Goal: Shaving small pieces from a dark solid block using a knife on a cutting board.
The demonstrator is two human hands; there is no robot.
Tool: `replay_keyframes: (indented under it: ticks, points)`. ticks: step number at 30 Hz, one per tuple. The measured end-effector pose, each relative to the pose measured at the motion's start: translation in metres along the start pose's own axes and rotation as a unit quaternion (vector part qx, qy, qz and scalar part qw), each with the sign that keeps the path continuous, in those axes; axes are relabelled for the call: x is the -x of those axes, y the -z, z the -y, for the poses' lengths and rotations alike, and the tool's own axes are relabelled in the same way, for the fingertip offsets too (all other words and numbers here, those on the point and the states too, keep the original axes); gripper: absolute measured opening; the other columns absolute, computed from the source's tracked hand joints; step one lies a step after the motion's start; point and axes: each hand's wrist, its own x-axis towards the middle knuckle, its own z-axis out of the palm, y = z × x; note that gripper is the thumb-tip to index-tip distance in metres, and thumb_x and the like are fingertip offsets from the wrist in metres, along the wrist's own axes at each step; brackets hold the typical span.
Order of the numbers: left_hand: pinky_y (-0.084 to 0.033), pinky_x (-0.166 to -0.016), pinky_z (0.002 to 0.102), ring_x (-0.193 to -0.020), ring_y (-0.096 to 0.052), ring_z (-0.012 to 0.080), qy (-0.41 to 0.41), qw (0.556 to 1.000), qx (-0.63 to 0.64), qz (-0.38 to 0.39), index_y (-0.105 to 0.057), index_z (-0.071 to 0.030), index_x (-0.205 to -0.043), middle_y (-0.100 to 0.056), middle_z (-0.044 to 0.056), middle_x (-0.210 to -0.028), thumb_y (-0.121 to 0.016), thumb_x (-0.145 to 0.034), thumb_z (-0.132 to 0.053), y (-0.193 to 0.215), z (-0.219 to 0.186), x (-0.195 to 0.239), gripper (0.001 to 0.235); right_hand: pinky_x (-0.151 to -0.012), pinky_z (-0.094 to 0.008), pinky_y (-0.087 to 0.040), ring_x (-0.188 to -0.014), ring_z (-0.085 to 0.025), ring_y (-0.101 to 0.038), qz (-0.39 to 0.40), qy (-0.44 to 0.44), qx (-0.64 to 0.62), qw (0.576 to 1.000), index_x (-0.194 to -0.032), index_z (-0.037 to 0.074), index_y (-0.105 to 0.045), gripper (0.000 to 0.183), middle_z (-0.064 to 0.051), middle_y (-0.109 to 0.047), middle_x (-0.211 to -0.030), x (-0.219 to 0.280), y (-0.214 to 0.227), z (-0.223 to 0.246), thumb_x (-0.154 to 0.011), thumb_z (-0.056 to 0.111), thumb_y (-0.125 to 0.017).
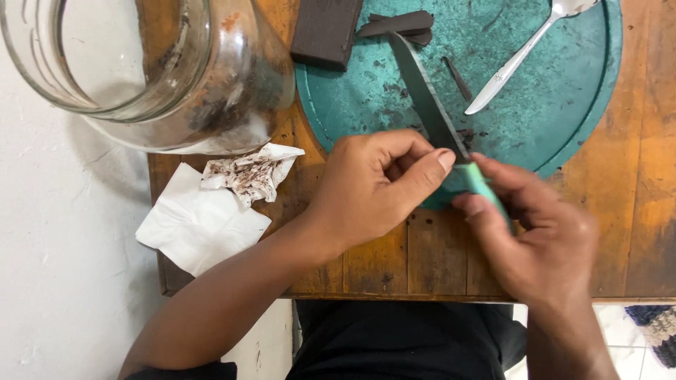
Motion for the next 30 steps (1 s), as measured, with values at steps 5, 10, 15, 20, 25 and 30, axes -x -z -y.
replay_keyframes:
  ticks: [5, 10, 15, 20, 25, 30]
  points:
    - [-0.047, -0.054, 0.030, -0.064, -0.063, 0.0150, -0.216, 0.934, -0.260, -0.115, -0.074, -0.011, -0.097, -0.069, -0.001, -0.083, -0.060, -0.099, -0.024, -0.004, 0.013, 0.000, 0.019, -0.067, -0.026, -0.056, -0.069, -0.020, -0.065, 0.006, -0.103, -0.145, 0.984, -0.137, -0.011, -0.062, 0.038, -0.022, -0.072, -0.087, -0.003, 0.013, -0.017, -0.101, 0.000, -0.061]
    - [-0.056, -0.068, 0.036, -0.084, -0.069, 0.0225, -0.289, 0.873, -0.361, -0.156, -0.069, -0.005, -0.124, -0.070, 0.010, -0.104, -0.064, -0.102, -0.019, -0.001, 0.029, -0.005, 0.027, -0.065, -0.026, -0.056, -0.067, -0.023, -0.065, -0.010, -0.096, -0.177, 0.980, -0.137, -0.013, -0.060, 0.038, -0.024, -0.070, -0.089, 0.000, 0.026, -0.029, -0.102, 0.002, -0.060]
    - [-0.049, -0.083, 0.048, -0.096, -0.065, 0.0298, -0.258, 0.870, -0.403, -0.120, -0.069, -0.003, -0.127, -0.063, 0.016, -0.121, -0.067, -0.101, -0.019, 0.012, 0.038, -0.016, 0.031, -0.070, -0.036, -0.054, -0.082, -0.035, -0.066, -0.089, 0.028, -0.092, 0.991, -0.145, -0.026, -0.052, 0.033, -0.036, -0.064, -0.100, 0.001, 0.038, -0.064, -0.117, -0.009, -0.056]
    - [-0.049, -0.081, 0.051, -0.096, -0.060, 0.0308, -0.237, 0.845, -0.471, -0.084, -0.072, -0.007, -0.128, -0.057, 0.013, -0.126, -0.064, -0.103, -0.018, 0.011, 0.036, -0.029, 0.028, -0.073, -0.028, -0.056, -0.080, -0.022, -0.065, -0.130, -0.019, -0.108, 0.986, -0.141, -0.017, -0.060, 0.029, -0.025, -0.069, -0.099, 0.000, 0.034, -0.058, -0.113, -0.008, -0.058]
    - [-0.050, -0.087, 0.055, -0.110, -0.060, 0.0369, -0.247, 0.823, -0.511, -0.019, -0.073, -0.007, -0.127, -0.058, 0.018, -0.122, -0.073, -0.094, -0.008, 0.005, 0.029, -0.054, 0.032, -0.073, -0.026, -0.055, -0.075, -0.018, -0.066, -0.123, -0.010, -0.069, 0.990, -0.139, -0.013, -0.063, 0.032, -0.019, -0.072, -0.094, -0.001, 0.035, -0.051, -0.109, -0.002, -0.062]
    - [-0.049, -0.081, 0.052, -0.108, -0.057, 0.0364, -0.288, 0.761, -0.581, 0.005, -0.081, -0.015, -0.108, -0.057, 0.016, -0.116, -0.081, -0.094, -0.025, 0.008, 0.045, -0.090, 0.017, -0.075, -0.027, -0.058, -0.078, -0.017, -0.066, -0.123, -0.016, -0.089, 0.988, -0.139, -0.014, -0.062, 0.035, -0.018, -0.072, -0.095, 0.001, 0.034, -0.054, -0.108, 0.002, -0.060]
